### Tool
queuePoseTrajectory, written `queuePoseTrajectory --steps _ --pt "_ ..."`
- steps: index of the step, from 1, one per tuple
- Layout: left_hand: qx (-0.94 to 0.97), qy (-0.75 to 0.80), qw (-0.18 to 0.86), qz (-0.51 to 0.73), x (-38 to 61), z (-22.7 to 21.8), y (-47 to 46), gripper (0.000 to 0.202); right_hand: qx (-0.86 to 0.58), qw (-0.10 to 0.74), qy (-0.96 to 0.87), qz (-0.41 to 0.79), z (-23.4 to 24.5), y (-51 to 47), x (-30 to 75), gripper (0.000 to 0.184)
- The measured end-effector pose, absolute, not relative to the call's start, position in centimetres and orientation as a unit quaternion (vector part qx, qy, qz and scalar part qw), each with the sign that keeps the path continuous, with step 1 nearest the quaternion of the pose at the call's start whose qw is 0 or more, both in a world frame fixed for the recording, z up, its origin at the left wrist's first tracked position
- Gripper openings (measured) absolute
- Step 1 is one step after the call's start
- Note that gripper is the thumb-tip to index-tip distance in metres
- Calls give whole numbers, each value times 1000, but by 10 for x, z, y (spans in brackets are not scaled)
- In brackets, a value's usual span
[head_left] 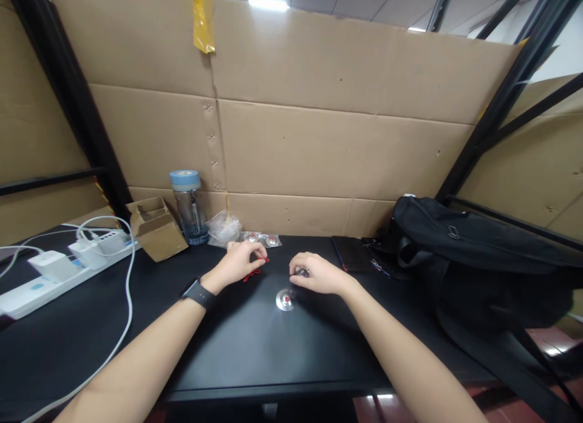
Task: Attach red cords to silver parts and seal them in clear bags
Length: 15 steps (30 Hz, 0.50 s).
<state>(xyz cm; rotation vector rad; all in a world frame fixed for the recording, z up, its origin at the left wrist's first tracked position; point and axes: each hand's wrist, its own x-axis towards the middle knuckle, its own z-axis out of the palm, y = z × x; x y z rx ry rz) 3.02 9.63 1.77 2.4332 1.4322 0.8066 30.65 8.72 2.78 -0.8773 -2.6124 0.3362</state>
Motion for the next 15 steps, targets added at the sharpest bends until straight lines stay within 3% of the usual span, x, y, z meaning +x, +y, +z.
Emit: queuePoseTrajectory --steps 4,10,15 --pt "828 486 107 258 35 15 96 11 -386 174 -903 74 18 106 324 49" --pt "837 475 60 267 41 10 93 17 -385 147 -904 116 13 111 326 31" --pt "835 468 32 287 46 8 90 20 -386 137 -906 106 18 109 326 27"
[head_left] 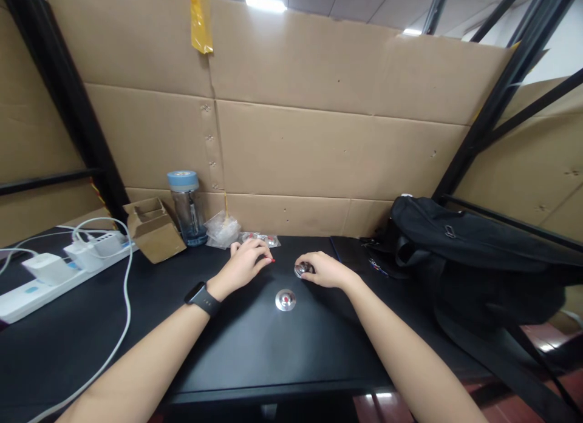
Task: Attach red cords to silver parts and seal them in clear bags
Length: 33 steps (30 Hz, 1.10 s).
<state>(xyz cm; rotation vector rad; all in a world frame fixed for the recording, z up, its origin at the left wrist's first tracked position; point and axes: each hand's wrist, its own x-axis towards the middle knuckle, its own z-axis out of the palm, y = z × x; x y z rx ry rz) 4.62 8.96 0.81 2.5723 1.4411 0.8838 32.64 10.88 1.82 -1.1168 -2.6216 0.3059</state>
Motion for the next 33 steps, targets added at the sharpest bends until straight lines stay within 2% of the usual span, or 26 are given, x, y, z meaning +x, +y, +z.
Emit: queuePoseTrajectory --steps 4,9,12,22,33 --pt "821 477 39 312 52 10 87 21 -389 189 -894 115 24 106 327 28" --pt "802 463 96 365 61 13 83 19 -348 360 -843 199 28 92 305 45" --pt "786 451 124 404 67 14 80 18 -308 423 -816 245 26 82 288 48" --pt "787 429 125 425 72 14 74 13 -292 442 -805 268 20 72 274 47" --pt "800 464 6 380 74 22 63 15 -301 454 -802 246 22 68 271 45"
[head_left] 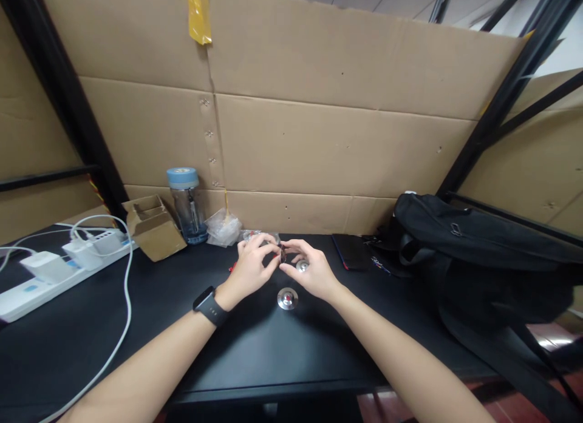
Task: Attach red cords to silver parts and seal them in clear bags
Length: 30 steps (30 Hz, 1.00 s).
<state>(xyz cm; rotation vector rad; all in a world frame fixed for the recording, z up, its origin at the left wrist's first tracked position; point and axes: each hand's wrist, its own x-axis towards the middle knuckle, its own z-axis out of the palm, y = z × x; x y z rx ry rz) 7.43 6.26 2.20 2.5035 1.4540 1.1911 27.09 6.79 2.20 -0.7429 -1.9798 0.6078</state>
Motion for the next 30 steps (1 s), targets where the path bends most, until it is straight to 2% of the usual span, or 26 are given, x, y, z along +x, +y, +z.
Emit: queuePoseTrajectory --steps 4,14,30 --pt "803 461 -21 377 74 26 61 14 -301 455 -804 235 23 67 271 44" --pt "794 464 35 391 75 20 64 13 -293 459 -795 266 20 68 270 44" --pt "788 437 15 434 79 15 61 9 -277 471 -784 295 19 65 267 43"
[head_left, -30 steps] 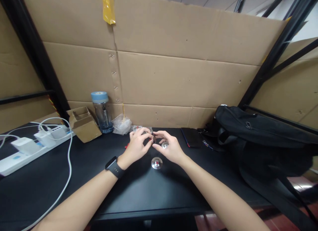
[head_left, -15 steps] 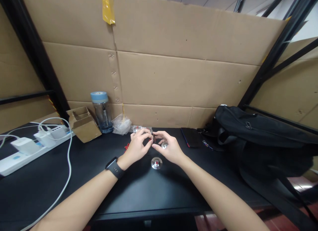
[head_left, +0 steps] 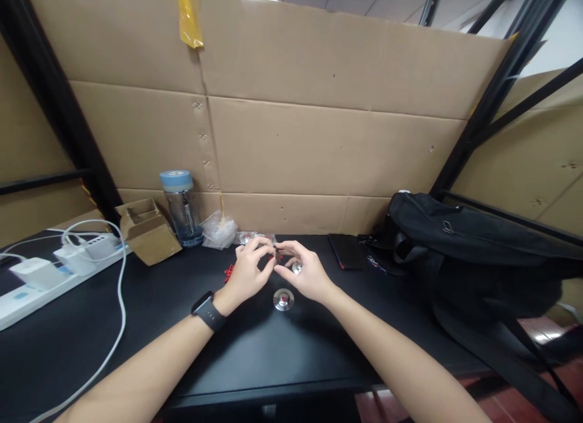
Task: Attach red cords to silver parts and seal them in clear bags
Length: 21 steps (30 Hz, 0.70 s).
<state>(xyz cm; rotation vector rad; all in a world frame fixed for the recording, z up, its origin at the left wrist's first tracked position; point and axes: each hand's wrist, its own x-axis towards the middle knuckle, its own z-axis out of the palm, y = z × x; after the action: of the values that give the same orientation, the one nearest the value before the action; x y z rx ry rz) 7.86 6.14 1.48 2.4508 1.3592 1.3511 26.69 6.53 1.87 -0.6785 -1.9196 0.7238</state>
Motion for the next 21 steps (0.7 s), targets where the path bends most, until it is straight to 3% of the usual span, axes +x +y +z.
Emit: queuePoseTrajectory --steps 5,10,21 --pt "784 441 7 437 79 14 62 7 -283 471 -772 320 21 67 268 38" --pt "779 454 -19 432 81 15 61 7 -332 427 -802 254 25 74 278 17" --pt "799 449 -35 400 76 15 65 10 -351 374 -842 168 16 82 282 12"
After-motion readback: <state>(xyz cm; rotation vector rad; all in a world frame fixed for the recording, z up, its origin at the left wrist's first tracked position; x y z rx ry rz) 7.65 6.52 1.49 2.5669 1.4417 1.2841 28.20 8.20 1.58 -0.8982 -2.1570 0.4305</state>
